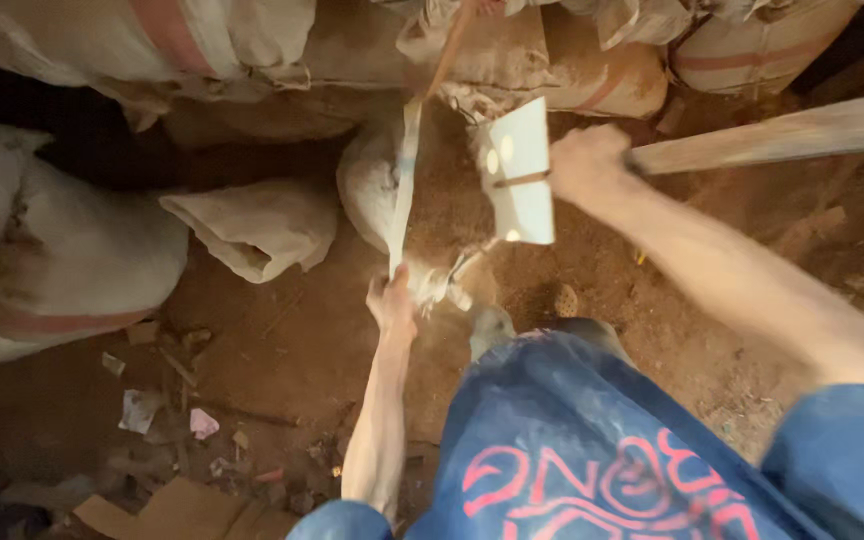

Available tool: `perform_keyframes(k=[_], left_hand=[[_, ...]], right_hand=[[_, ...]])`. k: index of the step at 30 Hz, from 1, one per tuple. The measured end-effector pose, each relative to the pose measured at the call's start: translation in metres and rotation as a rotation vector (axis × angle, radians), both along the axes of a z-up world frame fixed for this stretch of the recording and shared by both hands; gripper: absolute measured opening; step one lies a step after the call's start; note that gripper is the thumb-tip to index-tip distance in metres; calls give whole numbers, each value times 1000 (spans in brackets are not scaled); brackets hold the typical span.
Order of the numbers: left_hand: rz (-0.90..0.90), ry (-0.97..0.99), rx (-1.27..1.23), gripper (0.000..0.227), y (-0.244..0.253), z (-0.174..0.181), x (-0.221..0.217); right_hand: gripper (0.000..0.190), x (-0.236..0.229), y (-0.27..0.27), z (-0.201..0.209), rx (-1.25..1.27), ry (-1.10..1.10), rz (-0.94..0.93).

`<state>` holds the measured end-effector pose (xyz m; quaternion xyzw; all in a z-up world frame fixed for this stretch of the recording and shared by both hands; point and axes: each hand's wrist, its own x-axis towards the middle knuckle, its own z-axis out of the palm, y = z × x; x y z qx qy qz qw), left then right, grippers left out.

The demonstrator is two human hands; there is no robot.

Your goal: The person scoops sawdust from a pile on the floor using a shovel and pours it into a sack. The person repeats this process multiple times.

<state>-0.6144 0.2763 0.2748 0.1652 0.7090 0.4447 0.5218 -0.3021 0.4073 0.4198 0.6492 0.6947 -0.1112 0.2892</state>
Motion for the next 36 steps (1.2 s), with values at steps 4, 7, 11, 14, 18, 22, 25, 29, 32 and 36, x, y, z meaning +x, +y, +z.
perform_keyframes(k=[4, 7, 11, 14, 18, 22, 25, 29, 32, 36], left_hand=[[168, 6, -135, 25, 0, 7, 0], [148, -35, -202, 30, 41, -1, 11], [147, -99, -60, 36, 44, -14, 8], [151, -72, -147, 39, 43, -21, 8], [176, -34, -153, 38, 41, -32, 20], [146, -2, -43, 36, 42, -38, 42], [172, 102, -93, 34, 38, -37, 53], [231, 153, -154, 31, 26, -26, 60], [259, 211, -154, 30, 17, -19, 58], [238, 257, -152, 34, 16, -10, 61]], right_hand=[[29, 19, 0, 29, 85, -27, 61], [25, 14, 7, 44, 87, -187, 177], [34, 32, 6, 65, 13, -257, 78], [51, 92, 24, 92, 44, -288, -20], [41, 166, 41, 82, 62, -340, 7], [27, 197, 57, -17, 115, -355, 213], [28, 198, 70, -128, 143, -391, 444], [33, 180, 90, -234, -187, -377, 415], [32, 156, 90, -274, -175, -378, 528], [29, 142, 101, -294, 19, -160, 657]])
